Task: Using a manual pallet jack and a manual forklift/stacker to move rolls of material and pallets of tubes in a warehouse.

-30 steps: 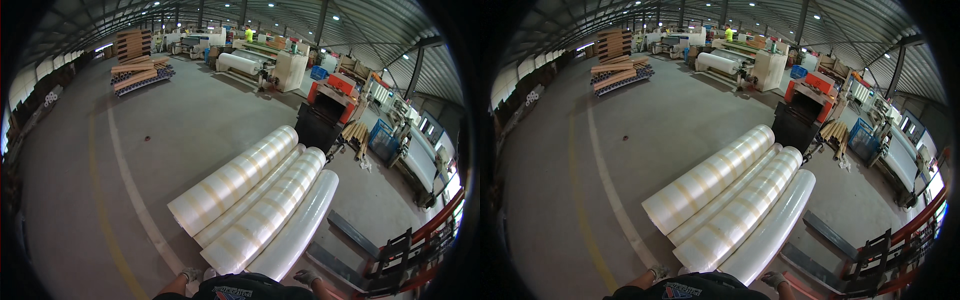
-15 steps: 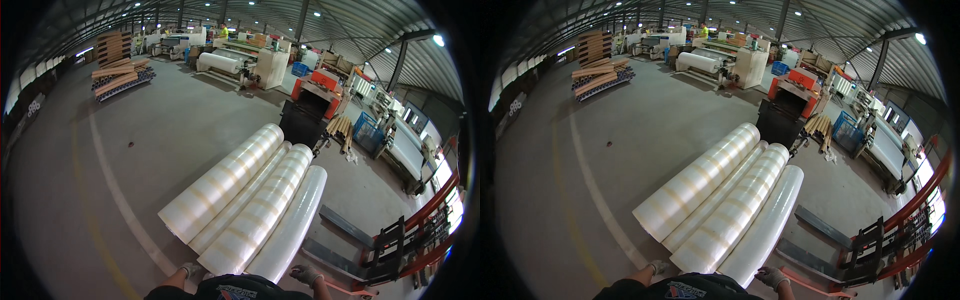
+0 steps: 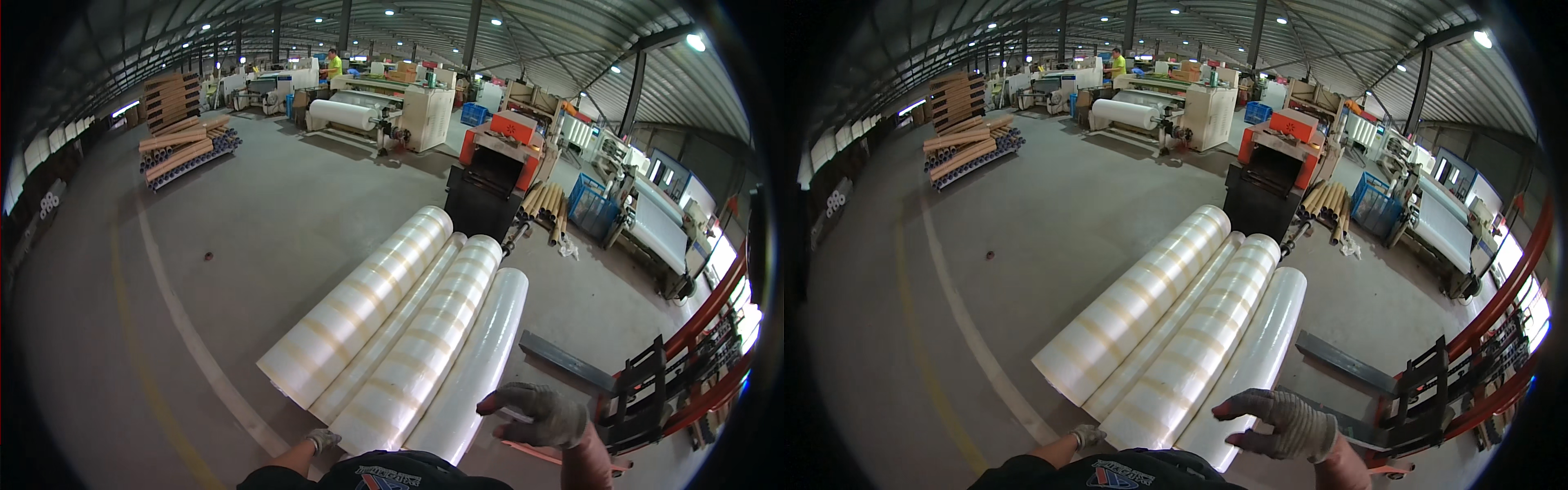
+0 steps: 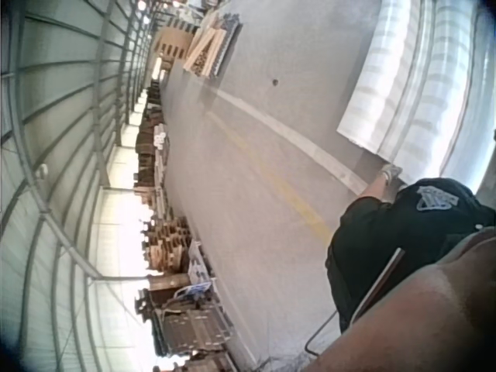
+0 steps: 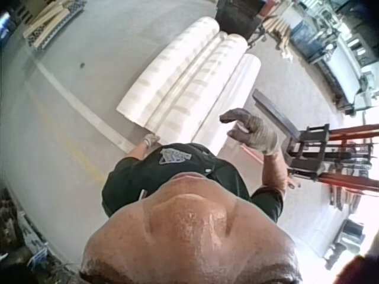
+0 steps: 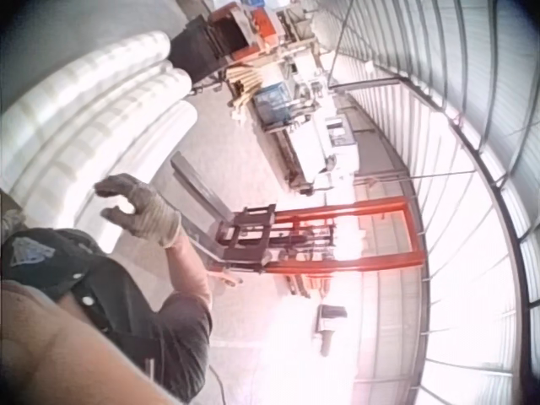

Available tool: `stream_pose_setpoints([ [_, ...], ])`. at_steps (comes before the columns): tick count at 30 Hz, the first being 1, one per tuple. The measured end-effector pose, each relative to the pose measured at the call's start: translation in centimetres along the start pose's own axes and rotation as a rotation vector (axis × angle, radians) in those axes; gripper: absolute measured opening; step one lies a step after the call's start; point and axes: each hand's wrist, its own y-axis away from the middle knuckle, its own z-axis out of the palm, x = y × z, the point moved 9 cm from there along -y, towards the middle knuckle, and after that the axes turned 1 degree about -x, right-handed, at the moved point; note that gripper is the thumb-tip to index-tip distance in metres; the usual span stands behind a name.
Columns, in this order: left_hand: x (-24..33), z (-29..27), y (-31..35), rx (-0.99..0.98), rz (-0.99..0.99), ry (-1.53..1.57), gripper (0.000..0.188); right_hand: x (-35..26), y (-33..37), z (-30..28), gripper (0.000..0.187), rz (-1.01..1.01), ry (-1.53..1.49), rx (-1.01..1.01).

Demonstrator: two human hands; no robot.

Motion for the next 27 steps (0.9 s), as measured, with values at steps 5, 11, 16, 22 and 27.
stream_pose_setpoints([
  [5, -3.4, 2.6, 1.5, -0.062, 0.216, -0.862, 0.040, -6.7, 0.0, 1.0, 0.034, -0.303, -0.298, -0.255],
  [11, -3.1, 3.7, 2.0, -0.063, 0.256, -0.959, 0.049, -11.3, 2.6, -0.1, 0.036, -0.413, -0.377, -0.278],
  [16, -2.6, 4.3, 2.8, -0.098, 0.233, -0.820, 0.049, -12.2, 3.7, -0.7, 0.038, -0.464, -0.420, -0.283],
  [22, -1.2, 3.7, 4.5, -0.152, 0.130, -0.618, 0.048, -12.2, 4.6, -1.6, 0.041, -0.490, -0.466, -0.265],
  [27, -4.3, 5.0, 0.5, -0.067, 0.385, -0.904, 0.041, -12.7, 5.1, -2.6, 0.043, -0.537, -0.496, -0.257],
])
